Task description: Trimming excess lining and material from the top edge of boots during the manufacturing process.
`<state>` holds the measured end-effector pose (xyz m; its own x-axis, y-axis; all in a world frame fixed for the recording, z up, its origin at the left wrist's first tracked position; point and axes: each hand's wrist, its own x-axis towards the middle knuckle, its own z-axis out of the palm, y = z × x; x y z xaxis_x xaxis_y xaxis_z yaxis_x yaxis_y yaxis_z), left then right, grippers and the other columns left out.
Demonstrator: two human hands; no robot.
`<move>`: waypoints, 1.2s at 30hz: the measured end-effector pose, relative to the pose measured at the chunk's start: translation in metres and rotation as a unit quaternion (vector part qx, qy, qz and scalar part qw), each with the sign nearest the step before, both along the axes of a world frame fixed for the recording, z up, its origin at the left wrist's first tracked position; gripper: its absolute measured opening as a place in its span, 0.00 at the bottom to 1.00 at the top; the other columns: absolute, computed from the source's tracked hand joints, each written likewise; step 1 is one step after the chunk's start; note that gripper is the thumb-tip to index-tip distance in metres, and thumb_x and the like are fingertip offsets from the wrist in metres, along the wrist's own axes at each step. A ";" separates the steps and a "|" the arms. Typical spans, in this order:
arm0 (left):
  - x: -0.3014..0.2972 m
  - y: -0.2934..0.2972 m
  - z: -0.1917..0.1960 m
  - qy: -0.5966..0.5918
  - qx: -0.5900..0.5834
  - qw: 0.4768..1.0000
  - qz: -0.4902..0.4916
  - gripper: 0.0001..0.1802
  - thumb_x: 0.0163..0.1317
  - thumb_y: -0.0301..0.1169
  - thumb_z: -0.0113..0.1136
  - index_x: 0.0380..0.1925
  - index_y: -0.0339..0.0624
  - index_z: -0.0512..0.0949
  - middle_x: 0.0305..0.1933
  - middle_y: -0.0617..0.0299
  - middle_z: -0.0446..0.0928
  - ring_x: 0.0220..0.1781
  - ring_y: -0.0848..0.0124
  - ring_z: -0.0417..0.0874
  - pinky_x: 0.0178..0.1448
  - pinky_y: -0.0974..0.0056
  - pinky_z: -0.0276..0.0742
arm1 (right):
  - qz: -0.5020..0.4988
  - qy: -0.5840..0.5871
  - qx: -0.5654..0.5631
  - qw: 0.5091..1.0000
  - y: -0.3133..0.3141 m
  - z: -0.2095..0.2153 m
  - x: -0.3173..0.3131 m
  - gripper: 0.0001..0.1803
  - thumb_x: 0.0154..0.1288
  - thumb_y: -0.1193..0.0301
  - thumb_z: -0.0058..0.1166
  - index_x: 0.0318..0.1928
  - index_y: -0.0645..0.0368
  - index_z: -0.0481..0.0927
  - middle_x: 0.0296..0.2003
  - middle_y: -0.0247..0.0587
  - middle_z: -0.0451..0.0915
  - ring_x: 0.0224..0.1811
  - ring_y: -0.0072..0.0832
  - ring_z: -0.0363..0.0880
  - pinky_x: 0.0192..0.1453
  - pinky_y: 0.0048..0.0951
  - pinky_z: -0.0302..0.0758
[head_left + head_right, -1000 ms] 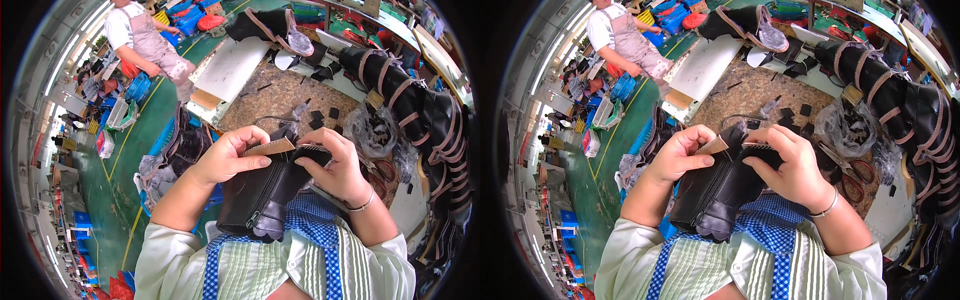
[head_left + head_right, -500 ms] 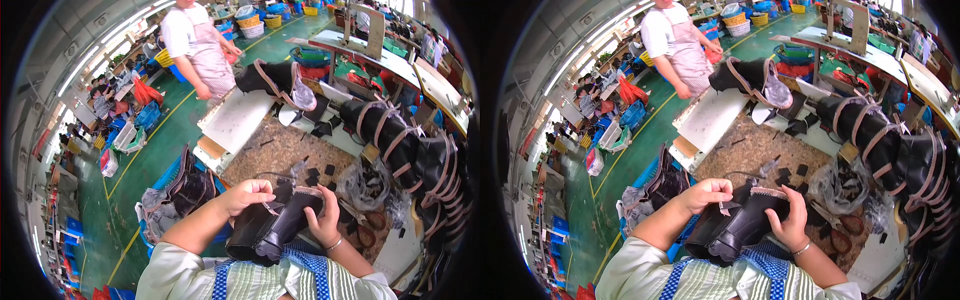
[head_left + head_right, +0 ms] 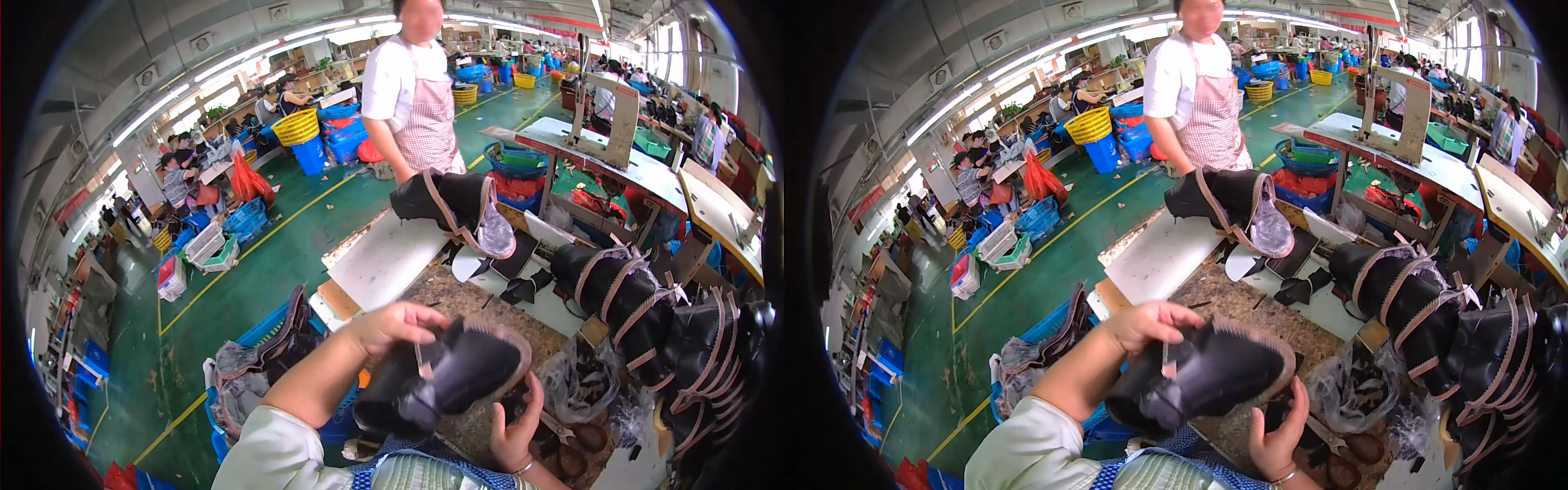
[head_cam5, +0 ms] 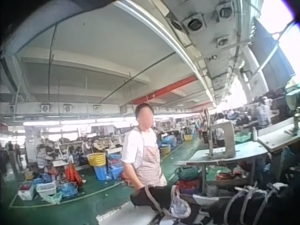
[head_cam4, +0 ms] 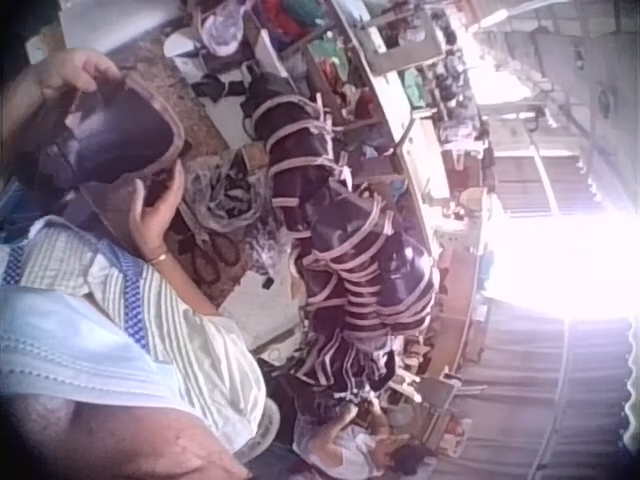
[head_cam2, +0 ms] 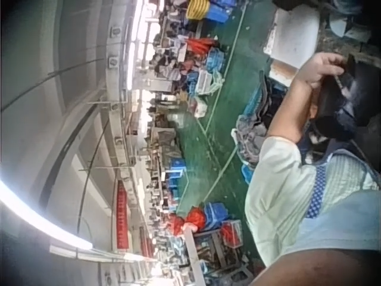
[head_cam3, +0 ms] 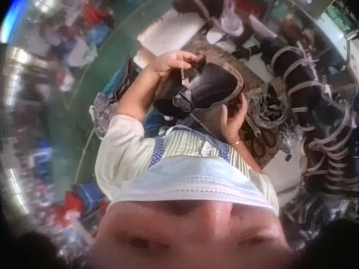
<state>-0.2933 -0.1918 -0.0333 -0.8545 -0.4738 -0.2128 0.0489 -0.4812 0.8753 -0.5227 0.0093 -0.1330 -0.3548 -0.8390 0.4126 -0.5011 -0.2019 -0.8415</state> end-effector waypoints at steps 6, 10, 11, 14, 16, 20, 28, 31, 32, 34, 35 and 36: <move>-0.020 -0.074 0.001 -0.011 -0.075 0.990 0.116 0.23 0.67 0.36 0.56 0.58 0.34 0.71 0.54 0.56 0.77 0.51 0.68 0.80 0.55 0.60 0.76 | 0.038 -0.047 0.067 0.996 -0.011 -0.007 0.000 0.37 0.57 0.76 0.59 0.66 0.66 0.58 0.63 0.51 0.65 0.63 0.39 0.65 0.60 0.33 0.64; -0.054 -0.091 -0.038 0.157 0.009 0.983 0.092 0.36 0.60 0.55 0.59 0.56 0.35 0.71 0.54 0.55 0.77 0.52 0.67 0.80 0.56 0.59 0.78 | 0.032 -0.145 0.093 0.985 -0.019 -0.017 -0.003 0.34 0.58 0.78 0.59 0.65 0.65 0.60 0.58 0.47 0.69 0.58 0.34 0.69 0.56 0.31 0.67; -0.061 -0.093 -0.052 0.180 -0.014 0.980 0.088 0.37 0.57 0.56 0.61 0.56 0.35 0.71 0.53 0.55 0.78 0.52 0.67 0.81 0.56 0.59 0.78 | 0.020 -0.157 0.098 0.982 -0.023 -0.015 -0.003 0.31 0.60 0.80 0.56 0.63 0.65 0.61 0.53 0.46 0.73 0.55 0.30 0.72 0.53 0.27 0.70; -0.085 -0.094 -0.084 0.107 0.066 0.976 0.178 0.27 0.61 0.42 0.64 0.54 0.35 0.73 0.49 0.56 0.79 0.49 0.67 0.82 0.54 0.60 0.79 | 0.047 -0.266 0.119 0.956 -0.021 -0.001 -0.007 0.24 0.61 0.85 0.51 0.59 0.66 0.65 0.40 0.43 0.77 0.40 0.24 0.77 0.46 0.23 0.74; -0.089 -0.094 -0.087 0.098 0.127 0.977 0.140 0.22 0.62 0.35 0.63 0.51 0.32 0.73 0.47 0.54 0.80 0.47 0.66 0.83 0.53 0.61 0.80 | 0.131 -0.161 0.131 0.969 -0.014 0.019 -0.034 0.23 0.59 0.85 0.54 0.55 0.66 0.67 0.38 0.44 0.77 0.36 0.24 0.78 0.44 0.24 0.75; -0.093 -0.087 -0.082 0.130 0.123 0.974 0.140 0.20 0.60 0.31 0.65 0.49 0.31 0.74 0.43 0.54 0.81 0.43 0.66 0.84 0.51 0.62 0.81 | 0.009 0.175 -0.013 0.984 -0.054 0.087 -0.047 0.25 0.50 0.75 0.69 0.48 0.60 0.72 0.37 0.42 0.76 0.38 0.33 0.75 0.39 0.32 0.73; -0.092 -0.086 -0.079 0.080 0.088 0.981 0.157 0.21 0.59 0.32 0.66 0.51 0.37 0.74 0.42 0.61 0.80 0.40 0.73 0.82 0.47 0.66 0.79 | 0.084 0.415 -0.169 0.890 -0.129 0.065 -0.031 0.20 0.35 0.71 0.59 0.37 0.58 0.83 0.34 0.36 0.78 0.36 0.31 0.76 0.36 0.31 0.71; -0.091 -0.089 -0.068 0.042 0.093 0.982 0.160 0.24 0.58 0.31 0.67 0.52 0.36 0.73 0.42 0.60 0.80 0.41 0.73 0.82 0.48 0.66 0.79 | 0.079 0.431 -0.150 0.886 -0.134 0.063 -0.033 0.16 0.36 0.73 0.59 0.33 0.59 0.82 0.35 0.38 0.79 0.34 0.34 0.76 0.36 0.33 0.70; -0.093 -0.090 -0.066 0.045 0.065 0.984 0.162 0.24 0.57 0.31 0.68 0.52 0.36 0.73 0.42 0.61 0.80 0.42 0.72 0.82 0.48 0.66 0.79 | 0.074 0.406 -0.157 0.897 -0.132 0.063 -0.032 0.16 0.37 0.78 0.63 0.34 0.59 0.80 0.34 0.40 0.76 0.33 0.37 0.75 0.35 0.34 0.71; -0.096 -0.088 -0.067 0.020 -0.007 0.985 0.170 0.26 0.56 0.29 0.68 0.54 0.34 0.73 0.45 0.62 0.80 0.43 0.73 0.81 0.52 0.67 0.77 | 0.035 0.356 -0.222 0.907 -0.128 0.055 -0.029 0.22 0.37 0.83 0.69 0.37 0.57 0.79 0.34 0.41 0.73 0.32 0.38 0.73 0.34 0.32 0.71; -0.099 -0.090 -0.065 0.003 -0.023 0.985 0.171 0.26 0.56 0.28 0.69 0.54 0.34 0.73 0.45 0.62 0.80 0.44 0.73 0.81 0.53 0.67 0.76 | 0.020 0.380 -0.236 0.894 -0.130 0.057 -0.034 0.19 0.42 0.81 0.65 0.38 0.53 0.80 0.34 0.38 0.73 0.33 0.34 0.73 0.33 0.30 0.70; -0.102 -0.092 -0.063 -0.014 -0.038 0.984 0.171 0.27 0.55 0.28 0.69 0.55 0.33 0.72 0.46 0.62 0.80 0.45 0.74 0.81 0.54 0.67 0.76 | 0.004 0.404 -0.249 0.880 -0.134 0.062 -0.039 0.17 0.46 0.79 0.62 0.40 0.50 0.82 0.34 0.34 0.73 0.33 0.30 0.72 0.32 0.28 0.69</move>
<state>-0.3955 -0.2841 -0.0962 -0.6368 -0.7482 -0.1861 0.1728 -0.3737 0.9113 -0.5612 -0.1245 -0.0714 0.2283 -0.4830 0.8453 -0.8921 -0.4515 -0.0171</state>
